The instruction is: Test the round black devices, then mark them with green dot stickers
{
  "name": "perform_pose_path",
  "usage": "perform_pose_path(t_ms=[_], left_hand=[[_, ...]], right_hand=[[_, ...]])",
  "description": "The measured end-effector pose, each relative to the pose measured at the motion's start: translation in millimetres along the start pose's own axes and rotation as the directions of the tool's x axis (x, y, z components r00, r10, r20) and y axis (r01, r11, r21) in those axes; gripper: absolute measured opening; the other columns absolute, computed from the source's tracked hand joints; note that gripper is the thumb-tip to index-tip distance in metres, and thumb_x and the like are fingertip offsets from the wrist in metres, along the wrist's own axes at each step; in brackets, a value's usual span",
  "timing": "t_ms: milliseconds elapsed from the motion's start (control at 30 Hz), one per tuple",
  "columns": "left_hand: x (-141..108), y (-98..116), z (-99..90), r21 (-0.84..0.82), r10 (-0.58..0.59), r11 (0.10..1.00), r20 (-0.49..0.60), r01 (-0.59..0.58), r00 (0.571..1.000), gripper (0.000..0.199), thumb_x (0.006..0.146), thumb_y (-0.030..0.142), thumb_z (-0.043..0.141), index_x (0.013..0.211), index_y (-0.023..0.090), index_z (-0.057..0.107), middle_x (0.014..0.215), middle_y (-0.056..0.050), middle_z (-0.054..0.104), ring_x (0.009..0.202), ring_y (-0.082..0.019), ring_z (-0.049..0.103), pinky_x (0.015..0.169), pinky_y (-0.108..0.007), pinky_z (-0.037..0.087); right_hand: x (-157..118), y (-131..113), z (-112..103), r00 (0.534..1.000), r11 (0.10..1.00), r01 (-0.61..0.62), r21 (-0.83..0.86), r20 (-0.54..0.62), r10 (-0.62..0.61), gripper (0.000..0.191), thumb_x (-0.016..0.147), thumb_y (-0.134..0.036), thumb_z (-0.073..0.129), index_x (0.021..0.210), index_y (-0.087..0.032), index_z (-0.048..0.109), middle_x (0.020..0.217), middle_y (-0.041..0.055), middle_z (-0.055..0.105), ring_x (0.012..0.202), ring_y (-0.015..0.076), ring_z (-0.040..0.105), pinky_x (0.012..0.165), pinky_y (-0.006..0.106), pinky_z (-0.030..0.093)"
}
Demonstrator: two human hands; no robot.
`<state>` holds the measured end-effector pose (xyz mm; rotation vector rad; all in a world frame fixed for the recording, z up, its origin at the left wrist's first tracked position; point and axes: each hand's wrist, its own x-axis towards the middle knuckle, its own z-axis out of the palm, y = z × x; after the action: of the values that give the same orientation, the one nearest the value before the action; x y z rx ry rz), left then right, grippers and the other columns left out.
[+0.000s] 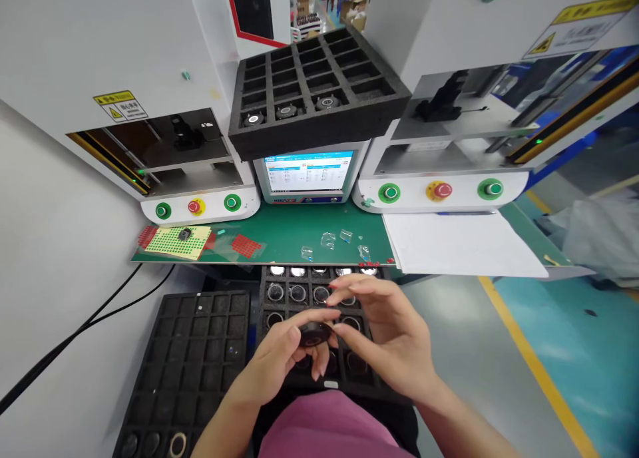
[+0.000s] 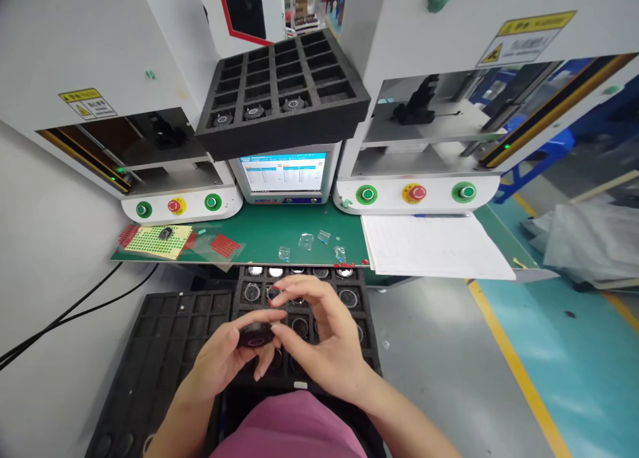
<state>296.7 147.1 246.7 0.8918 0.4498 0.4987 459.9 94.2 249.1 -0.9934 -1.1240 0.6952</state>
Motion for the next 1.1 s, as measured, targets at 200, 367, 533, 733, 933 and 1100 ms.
perform_pose_path(t_ms=[200, 367, 533, 733, 933, 1100], left_hand=[[-3, -6, 10.2, 0.121, 0.174, 0.979, -0.060, -0.166, 0.983, 0.052, 0.092, 0.057, 0.050, 0.127, 0.022, 0.064, 0.094, -0.009, 0.061, 0.064, -0.013, 0.053, 0.058, -0.024, 0.043], [-10, -9, 14.3, 0.260, 0.225, 0.943, -0.033, -0.209, 0.974, 0.053, 0.094, 0.058, 0.042, 0.128, 0.023, 0.063, 0.095, -0.008, 0.060, 0.068, -0.014, 0.054, 0.061, -0.027, 0.043], [-11, -6, 23.7, 0.311, 0.297, 0.908, -0.007, -0.280, 0.955, 0.048, 0.096, 0.054, 0.039, 0.127, 0.025, 0.062, 0.098, -0.007, 0.057, 0.070, -0.014, 0.053, 0.063, -0.027, 0.044], [-12, -12, 24.3, 0.415, 0.389, 0.850, -0.081, -0.324, 0.918, 0.045, 0.099, 0.049, 0.035, 0.136, 0.029, 0.050, 0.111, -0.007, 0.053, 0.079, -0.015, 0.052, 0.074, -0.028, 0.045], [-14, -11, 25.2, 0.630, 0.433, 0.698, 0.009, -0.341, 0.901, 0.046, 0.101, 0.040, 0.032, 0.144, 0.027, 0.040, 0.123, -0.011, 0.048, 0.107, -0.025, 0.048, 0.093, -0.036, 0.041], [-11, -6, 27.1, 0.670, 0.436, 0.638, 0.092, -0.379, 0.895, 0.049, 0.102, 0.037, 0.029, 0.149, 0.027, 0.033, 0.123, -0.011, 0.047, 0.107, -0.024, 0.049, 0.093, -0.035, 0.041]], right_hand=[[-4, -4, 8, 0.978, 0.990, -0.064, 0.122, -0.189, 0.086, 0.027, 0.081, -0.010, 0.069, 0.098, -0.029, 0.061, 0.090, 0.0030, 0.063, 0.090, 0.0194, 0.065, 0.079, 0.037, 0.057], [-6, -7, 9, 0.976, 0.986, -0.065, 0.153, -0.197, 0.095, 0.024, 0.084, -0.012, 0.069, 0.099, -0.030, 0.061, 0.083, 0.0014, 0.063, 0.073, 0.0153, 0.062, 0.071, 0.033, 0.056], [-7, -11, 8, 0.960, 0.989, -0.047, 0.139, -0.267, 0.083, 0.023, 0.082, -0.017, 0.073, 0.098, -0.030, 0.062, 0.085, 0.0008, 0.063, 0.069, 0.0133, 0.061, 0.074, 0.031, 0.056], [-13, -29, 11, 0.936, 0.924, -0.209, 0.319, -0.208, 0.283, 0.036, 0.076, -0.019, 0.080, 0.103, -0.033, 0.060, 0.103, 0.0025, 0.061, 0.060, 0.0092, 0.062, 0.055, 0.024, 0.057], [-18, -28, 22, 0.902, 0.832, -0.334, 0.442, -0.105, 0.418, 0.040, 0.075, -0.025, 0.081, 0.107, -0.032, 0.058, 0.108, 0.0039, 0.059, 0.060, 0.0075, 0.059, 0.054, 0.023, 0.057], [-18, -24, 21, 0.885, 0.793, -0.405, 0.456, -0.024, 0.465, 0.037, 0.078, -0.027, 0.079, 0.107, -0.031, 0.055, 0.073, -0.0026, 0.057, 0.059, 0.0112, 0.056, 0.055, 0.024, 0.055]])
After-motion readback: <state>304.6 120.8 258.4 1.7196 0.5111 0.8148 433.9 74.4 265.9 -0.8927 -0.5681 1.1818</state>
